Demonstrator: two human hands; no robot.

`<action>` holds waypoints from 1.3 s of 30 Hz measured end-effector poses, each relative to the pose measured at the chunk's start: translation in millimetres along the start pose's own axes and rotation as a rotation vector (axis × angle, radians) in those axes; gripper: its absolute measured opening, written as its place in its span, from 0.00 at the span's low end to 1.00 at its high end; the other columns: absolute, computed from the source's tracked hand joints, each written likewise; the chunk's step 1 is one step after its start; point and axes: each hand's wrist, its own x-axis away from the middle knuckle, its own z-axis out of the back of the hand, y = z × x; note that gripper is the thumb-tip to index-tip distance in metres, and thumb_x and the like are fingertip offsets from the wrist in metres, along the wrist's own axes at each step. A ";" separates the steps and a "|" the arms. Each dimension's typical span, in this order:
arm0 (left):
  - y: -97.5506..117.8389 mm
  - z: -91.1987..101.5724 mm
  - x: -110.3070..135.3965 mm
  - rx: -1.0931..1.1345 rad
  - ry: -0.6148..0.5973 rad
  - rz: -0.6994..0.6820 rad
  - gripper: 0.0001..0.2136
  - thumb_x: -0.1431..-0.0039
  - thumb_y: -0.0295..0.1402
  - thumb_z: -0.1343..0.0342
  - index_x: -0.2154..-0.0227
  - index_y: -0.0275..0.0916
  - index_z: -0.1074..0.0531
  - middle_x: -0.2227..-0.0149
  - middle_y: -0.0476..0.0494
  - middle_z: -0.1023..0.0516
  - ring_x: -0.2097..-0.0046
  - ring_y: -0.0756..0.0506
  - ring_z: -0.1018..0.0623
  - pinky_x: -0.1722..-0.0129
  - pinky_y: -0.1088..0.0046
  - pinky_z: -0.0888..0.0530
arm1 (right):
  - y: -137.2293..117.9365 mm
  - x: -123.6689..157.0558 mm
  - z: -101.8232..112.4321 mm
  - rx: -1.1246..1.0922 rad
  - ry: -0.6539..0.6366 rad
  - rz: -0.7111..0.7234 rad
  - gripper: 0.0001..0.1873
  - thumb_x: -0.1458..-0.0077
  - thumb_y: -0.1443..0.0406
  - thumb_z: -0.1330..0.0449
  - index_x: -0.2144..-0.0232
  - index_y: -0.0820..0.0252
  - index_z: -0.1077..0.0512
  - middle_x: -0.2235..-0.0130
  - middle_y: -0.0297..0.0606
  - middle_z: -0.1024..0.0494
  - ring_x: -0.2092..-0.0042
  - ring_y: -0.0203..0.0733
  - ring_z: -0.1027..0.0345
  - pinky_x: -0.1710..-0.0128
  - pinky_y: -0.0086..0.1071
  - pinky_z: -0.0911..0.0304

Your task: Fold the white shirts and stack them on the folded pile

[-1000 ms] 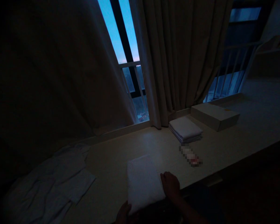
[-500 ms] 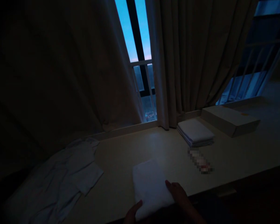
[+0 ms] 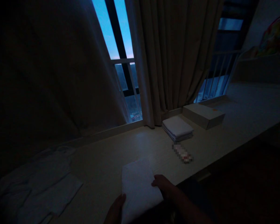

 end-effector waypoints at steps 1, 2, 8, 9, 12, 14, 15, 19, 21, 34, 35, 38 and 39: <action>2.6 -1.2 -4.1 -0.029 -0.010 -0.032 0.17 0.58 0.39 0.36 0.62 0.40 0.25 0.49 0.36 0.24 0.38 0.36 0.35 0.40 0.56 0.36 | 1.6 -5.9 0.6 -0.039 -0.014 -0.025 0.10 0.63 0.66 0.44 0.73 0.60 0.29 0.72 0.36 0.25 0.69 0.43 0.28 0.72 0.29 0.37; 4.3 -3.3 -8.7 -0.056 -0.018 -0.058 0.17 0.58 0.38 0.36 0.62 0.40 0.25 0.48 0.35 0.25 0.37 0.37 0.35 0.39 0.57 0.37 | 2.9 -11.2 1.6 -0.088 -0.033 -0.055 0.10 0.64 0.67 0.45 0.73 0.60 0.30 0.74 0.34 0.27 0.71 0.41 0.29 0.73 0.28 0.38; -8.9 -21.6 -49.4 -0.255 0.040 -0.018 0.20 0.53 0.39 0.41 0.57 0.33 0.28 0.52 0.31 0.23 0.44 0.34 0.28 0.45 0.55 0.32 | 6.4 -30.9 5.5 -0.161 -0.013 -0.151 0.04 0.62 0.67 0.42 0.77 0.61 0.33 0.80 0.28 0.34 0.77 0.35 0.36 0.77 0.26 0.42; -14.2 -22.0 -56.2 -0.285 0.037 -0.030 0.21 0.52 0.39 0.41 0.57 0.32 0.28 0.53 0.31 0.23 0.45 0.34 0.27 0.46 0.56 0.31 | 6.8 -32.3 5.6 -0.159 -0.018 -0.149 0.05 0.61 0.67 0.41 0.76 0.62 0.32 0.79 0.30 0.32 0.76 0.36 0.35 0.76 0.27 0.41; -28.6 -16.8 -68.6 -0.282 -0.050 -0.068 0.23 0.52 0.41 0.41 0.55 0.32 0.30 0.54 0.31 0.22 0.51 0.35 0.23 0.50 0.57 0.29 | 7.0 -33.7 6.4 -0.154 -0.044 -0.122 0.09 0.57 0.64 0.39 0.71 0.64 0.27 0.73 0.36 0.25 0.72 0.38 0.30 0.74 0.27 0.39; -32.9 -12.7 -69.0 -0.194 -0.143 -0.041 0.25 0.51 0.41 0.41 0.51 0.34 0.32 0.52 0.33 0.23 0.52 0.36 0.22 0.51 0.58 0.27 | 6.3 -33.6 7.6 -0.140 -0.056 -0.104 0.11 0.56 0.64 0.39 0.68 0.65 0.26 0.70 0.38 0.23 0.69 0.40 0.29 0.72 0.28 0.38; -32.9 -11.8 -67.4 -0.134 -0.191 -0.016 0.26 0.50 0.42 0.41 0.49 0.36 0.33 0.50 0.34 0.23 0.53 0.37 0.22 0.52 0.59 0.27 | 5.9 -33.7 8.4 -0.130 -0.057 -0.097 0.11 0.56 0.65 0.38 0.67 0.65 0.25 0.69 0.38 0.23 0.68 0.40 0.28 0.71 0.28 0.38; -24.0 -19.5 -59.4 0.046 -0.311 0.062 0.32 0.51 0.39 0.39 0.42 0.41 0.38 0.50 0.37 0.23 0.52 0.39 0.22 0.52 0.60 0.27 | 5.6 -36.7 14.1 -0.106 -0.045 -0.082 0.14 0.57 0.67 0.38 0.64 0.64 0.25 0.65 0.39 0.21 0.64 0.41 0.28 0.68 0.29 0.37; -18.4 -28.3 -57.8 0.072 -0.302 0.058 0.33 0.52 0.38 0.38 0.41 0.41 0.39 0.50 0.37 0.23 0.51 0.39 0.22 0.51 0.60 0.27 | 5.5 -39.3 18.6 -0.108 -0.035 -0.075 0.14 0.57 0.68 0.39 0.64 0.65 0.25 0.64 0.39 0.21 0.63 0.42 0.27 0.66 0.30 0.36; -11.6 -47.3 -53.8 -0.089 -0.194 -0.031 0.29 0.51 0.38 0.41 0.43 0.41 0.35 0.49 0.40 0.24 0.53 0.40 0.22 0.53 0.62 0.26 | 12.3 -61.2 17.8 0.050 0.187 -0.148 0.13 0.62 0.66 0.36 0.68 0.64 0.28 0.62 0.42 0.23 0.61 0.43 0.29 0.73 0.25 0.43; -14.0 -47.0 -53.2 -0.120 -0.174 -0.052 0.29 0.50 0.38 0.42 0.43 0.41 0.35 0.48 0.40 0.24 0.53 0.40 0.22 0.53 0.62 0.27 | 13.2 -63.4 17.0 0.069 0.195 -0.149 0.12 0.62 0.66 0.36 0.69 0.64 0.28 0.62 0.42 0.23 0.62 0.43 0.29 0.73 0.26 0.43; -22.2 -45.3 -52.9 -0.238 -0.069 -0.095 0.28 0.50 0.40 0.43 0.44 0.39 0.35 0.48 0.38 0.24 0.54 0.39 0.22 0.53 0.61 0.27 | 14.0 -67.4 16.0 0.131 0.214 -0.142 0.11 0.63 0.67 0.36 0.73 0.64 0.28 0.64 0.41 0.23 0.63 0.43 0.30 0.73 0.26 0.44; -24.4 -44.4 -53.3 -0.287 -0.041 -0.098 0.28 0.50 0.40 0.43 0.44 0.37 0.34 0.49 0.37 0.24 0.54 0.38 0.22 0.54 0.61 0.27 | 13.6 -67.6 15.8 0.150 0.219 -0.135 0.10 0.64 0.67 0.35 0.74 0.63 0.29 0.65 0.41 0.23 0.63 0.43 0.30 0.73 0.26 0.45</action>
